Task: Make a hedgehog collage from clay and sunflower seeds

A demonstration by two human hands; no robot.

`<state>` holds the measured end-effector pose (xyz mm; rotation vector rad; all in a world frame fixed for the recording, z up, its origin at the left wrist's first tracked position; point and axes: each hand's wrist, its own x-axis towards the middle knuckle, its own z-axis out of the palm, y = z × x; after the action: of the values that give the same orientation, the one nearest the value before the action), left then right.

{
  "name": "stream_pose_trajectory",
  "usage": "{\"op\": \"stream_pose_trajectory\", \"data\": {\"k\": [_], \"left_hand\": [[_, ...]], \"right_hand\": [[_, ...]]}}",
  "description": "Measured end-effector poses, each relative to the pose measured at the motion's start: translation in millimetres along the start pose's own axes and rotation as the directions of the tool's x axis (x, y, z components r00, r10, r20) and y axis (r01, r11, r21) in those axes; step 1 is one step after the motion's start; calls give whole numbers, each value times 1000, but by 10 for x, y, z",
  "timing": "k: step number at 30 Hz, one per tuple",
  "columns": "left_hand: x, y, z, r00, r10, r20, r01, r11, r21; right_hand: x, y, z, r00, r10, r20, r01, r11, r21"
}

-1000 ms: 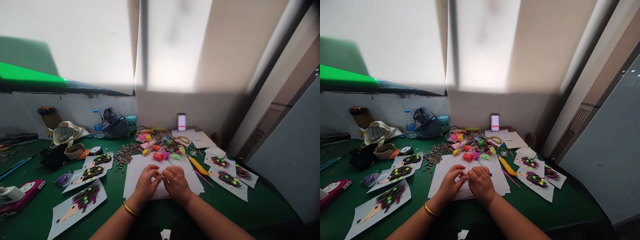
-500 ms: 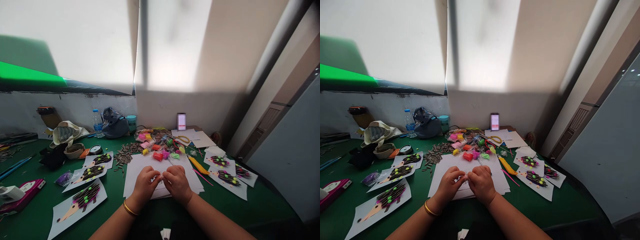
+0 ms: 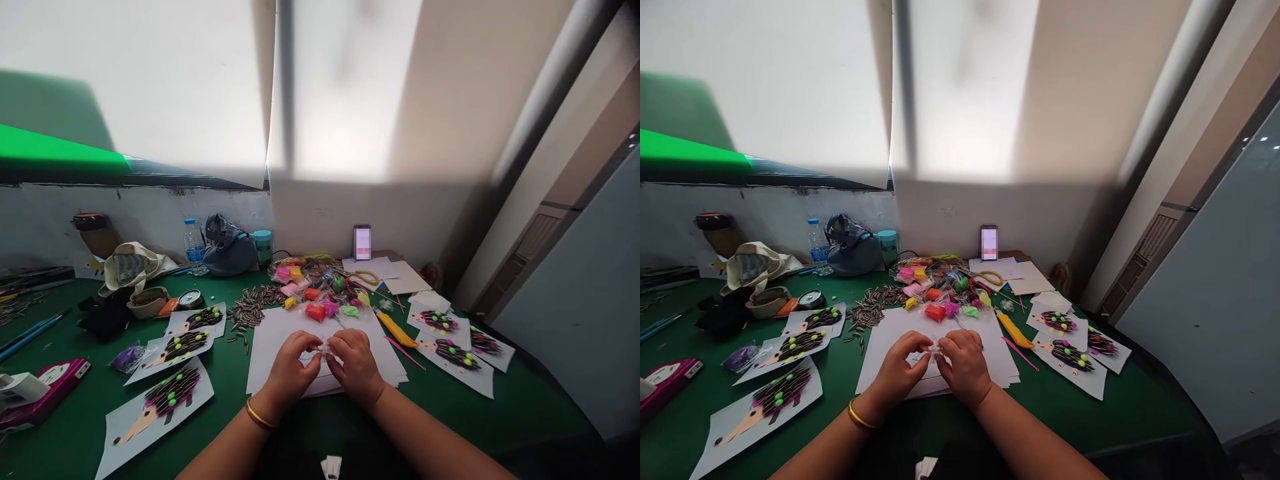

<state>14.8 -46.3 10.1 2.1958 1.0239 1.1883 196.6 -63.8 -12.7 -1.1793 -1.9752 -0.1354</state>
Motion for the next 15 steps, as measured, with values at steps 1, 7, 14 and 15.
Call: {"op": "stream_pose_trajectory", "data": {"k": [1,7,14,15], "left_hand": [[3,0,-2,1000,3,7,-2,1000,-5],[6,-69,18,1000,6,-19,-7,999,-50],[19,-91,10,999,41,-26,-41,999,32],[19,-91,9,999,48,-20,-47,998,52]], "right_hand": [[-2,6,7,1000,-2,-5,2,1000,-1],[-6,14,22,999,11,-33,-11,1000,0],[-5,7,30,999,33,-39,-33,999,-21],[-7,7,31,999,32,-33,-33,999,-26]]}}
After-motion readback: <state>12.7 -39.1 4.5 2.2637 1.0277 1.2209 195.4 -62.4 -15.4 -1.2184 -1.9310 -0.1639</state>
